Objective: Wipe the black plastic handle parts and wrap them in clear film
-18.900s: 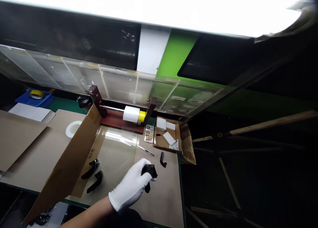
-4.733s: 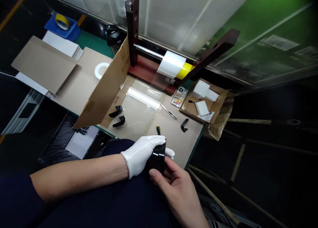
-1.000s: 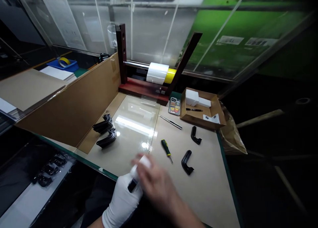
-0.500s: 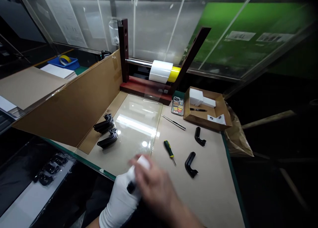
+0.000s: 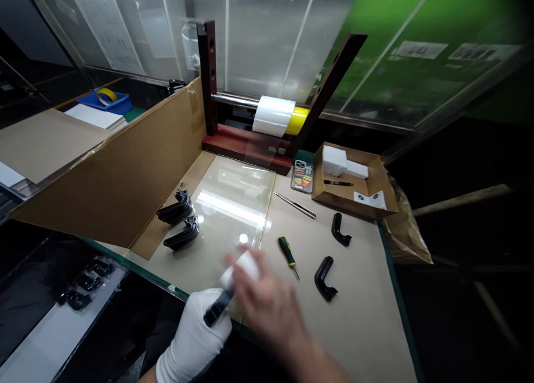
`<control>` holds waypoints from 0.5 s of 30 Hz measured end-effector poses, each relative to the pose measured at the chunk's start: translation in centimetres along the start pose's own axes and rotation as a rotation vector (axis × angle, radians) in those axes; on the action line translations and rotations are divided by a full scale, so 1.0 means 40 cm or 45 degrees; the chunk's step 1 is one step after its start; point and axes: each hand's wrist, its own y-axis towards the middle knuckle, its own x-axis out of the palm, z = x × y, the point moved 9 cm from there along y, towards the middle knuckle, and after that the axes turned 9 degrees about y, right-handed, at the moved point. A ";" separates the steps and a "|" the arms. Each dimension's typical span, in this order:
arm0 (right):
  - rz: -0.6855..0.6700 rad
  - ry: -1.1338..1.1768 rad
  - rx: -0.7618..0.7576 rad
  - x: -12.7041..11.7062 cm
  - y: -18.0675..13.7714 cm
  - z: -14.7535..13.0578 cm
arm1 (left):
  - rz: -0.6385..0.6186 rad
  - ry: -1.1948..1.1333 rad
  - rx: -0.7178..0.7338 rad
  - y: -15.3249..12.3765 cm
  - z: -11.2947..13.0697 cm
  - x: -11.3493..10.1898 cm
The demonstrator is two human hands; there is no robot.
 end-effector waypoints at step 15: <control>-0.511 1.728 0.829 0.108 -0.079 0.001 | -0.307 -0.149 -0.145 -0.023 0.044 0.032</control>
